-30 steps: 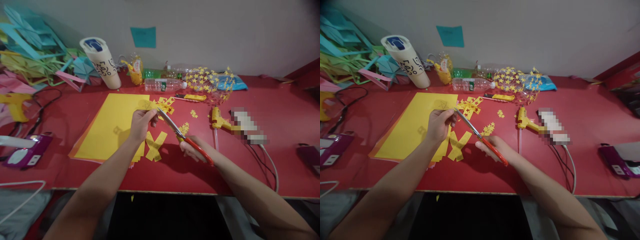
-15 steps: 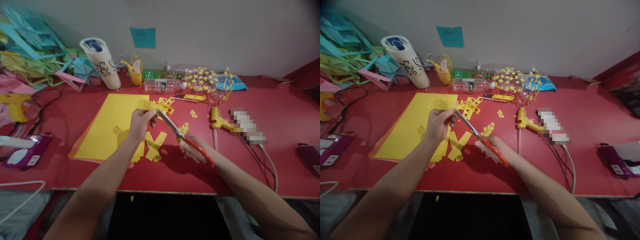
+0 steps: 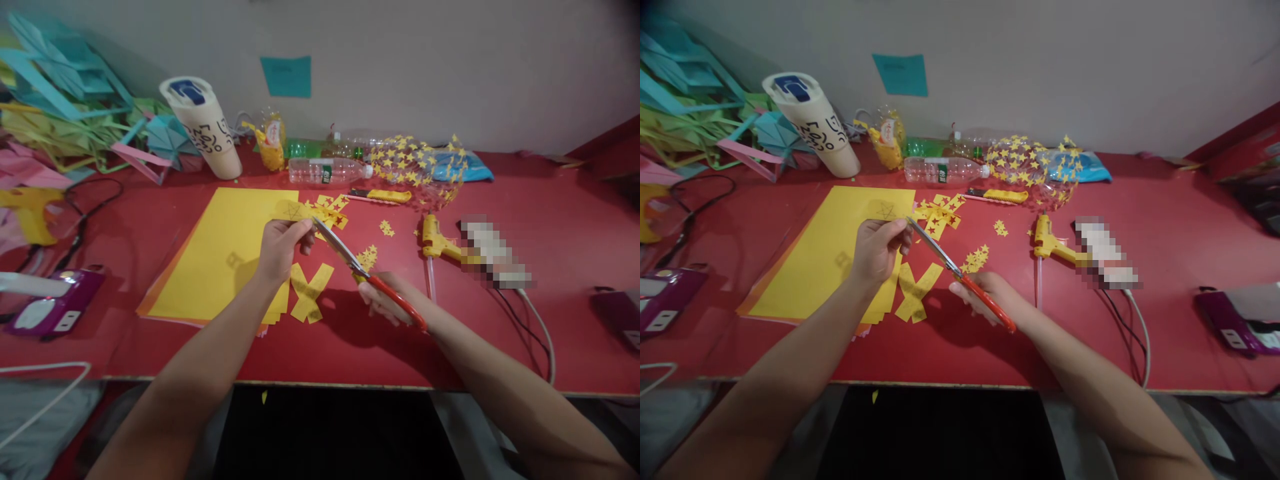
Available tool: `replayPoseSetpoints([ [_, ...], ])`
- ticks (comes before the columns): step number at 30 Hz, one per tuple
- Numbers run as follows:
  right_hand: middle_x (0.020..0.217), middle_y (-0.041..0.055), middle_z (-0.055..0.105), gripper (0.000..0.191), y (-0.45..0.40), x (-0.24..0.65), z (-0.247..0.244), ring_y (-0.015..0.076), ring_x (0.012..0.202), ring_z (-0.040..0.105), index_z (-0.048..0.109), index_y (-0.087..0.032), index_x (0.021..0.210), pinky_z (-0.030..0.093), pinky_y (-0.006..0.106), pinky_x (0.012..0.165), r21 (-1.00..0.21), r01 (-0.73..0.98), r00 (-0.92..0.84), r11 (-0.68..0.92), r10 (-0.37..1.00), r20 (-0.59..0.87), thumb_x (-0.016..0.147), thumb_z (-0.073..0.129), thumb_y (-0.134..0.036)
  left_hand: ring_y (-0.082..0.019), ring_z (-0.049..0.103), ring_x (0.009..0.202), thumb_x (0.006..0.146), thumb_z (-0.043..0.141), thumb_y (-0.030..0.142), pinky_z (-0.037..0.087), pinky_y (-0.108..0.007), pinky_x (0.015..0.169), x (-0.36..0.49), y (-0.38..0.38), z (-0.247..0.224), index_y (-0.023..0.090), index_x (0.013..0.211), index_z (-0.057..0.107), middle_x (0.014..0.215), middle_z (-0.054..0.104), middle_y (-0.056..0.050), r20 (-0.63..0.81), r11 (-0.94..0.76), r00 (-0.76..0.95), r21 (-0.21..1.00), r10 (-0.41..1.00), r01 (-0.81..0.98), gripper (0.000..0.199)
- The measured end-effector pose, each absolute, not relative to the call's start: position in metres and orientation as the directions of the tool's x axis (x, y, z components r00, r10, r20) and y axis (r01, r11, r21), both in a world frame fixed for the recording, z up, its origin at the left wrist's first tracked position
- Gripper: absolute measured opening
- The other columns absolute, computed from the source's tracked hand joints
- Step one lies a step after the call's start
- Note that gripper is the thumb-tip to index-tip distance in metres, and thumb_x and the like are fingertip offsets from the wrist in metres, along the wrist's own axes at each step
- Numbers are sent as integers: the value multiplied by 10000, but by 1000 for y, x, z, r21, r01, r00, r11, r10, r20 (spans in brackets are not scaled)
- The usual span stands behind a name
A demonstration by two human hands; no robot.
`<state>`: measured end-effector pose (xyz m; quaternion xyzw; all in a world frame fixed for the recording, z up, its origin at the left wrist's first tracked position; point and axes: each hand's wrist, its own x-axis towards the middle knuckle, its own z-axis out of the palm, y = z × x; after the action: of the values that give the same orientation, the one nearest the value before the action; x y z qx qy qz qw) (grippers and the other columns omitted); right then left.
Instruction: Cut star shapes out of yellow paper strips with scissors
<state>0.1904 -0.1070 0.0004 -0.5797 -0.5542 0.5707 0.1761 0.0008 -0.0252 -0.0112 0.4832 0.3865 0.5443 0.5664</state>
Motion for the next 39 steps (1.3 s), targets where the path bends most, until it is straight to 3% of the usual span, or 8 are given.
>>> replayPoseSetpoints([
  [4,321,-100,339,446,-107,191,1,51,276,349,419,-203,568,358,208,376,-877,406,-296,-258,870,-393,727,561,-594,-43,463,379,716,582,265,370,-184,370,1,-26,-11,151,538,600,470,571,14,113,-87,92,964,989,-250,212],
  [13,340,-84,388,472,-106,191,-4,66,301,386,437,-205,584,373,233,399,-879,404,-298,-255,871,-390,714,534,-648,-56,476,465,783,528,363,423,-197,471,4,-31,-17,168,586,578,535,538,18,36,-20,110,990,993,-137,282],
  [20,321,-93,384,503,-109,188,-6,66,300,377,448,-211,602,476,292,518,-899,354,-305,-259,877,-372,689,512,-703,-56,441,476,869,416,321,415,-198,504,15,-41,-9,176,557,493,531,473,15,-10,23,185,997,983,-72,352],
  [31,361,-97,377,494,-113,184,-11,69,318,393,449,-204,632,500,311,560,-920,317,-304,-229,895,-327,736,478,-686,-66,427,472,875,421,375,423,-210,507,21,-49,-6,187,529,484,494,441,15,49,-44,146,999,988,-31,398],
  [39,358,-104,349,428,-116,177,-14,65,310,395,427,-208,605,469,266,490,-917,274,-255,-290,897,-360,772,503,-595,-64,417,468,890,392,372,426,-215,521,25,-51,-7,188,534,462,504,438,19,-26,25,101,1000,995,12,406],
])
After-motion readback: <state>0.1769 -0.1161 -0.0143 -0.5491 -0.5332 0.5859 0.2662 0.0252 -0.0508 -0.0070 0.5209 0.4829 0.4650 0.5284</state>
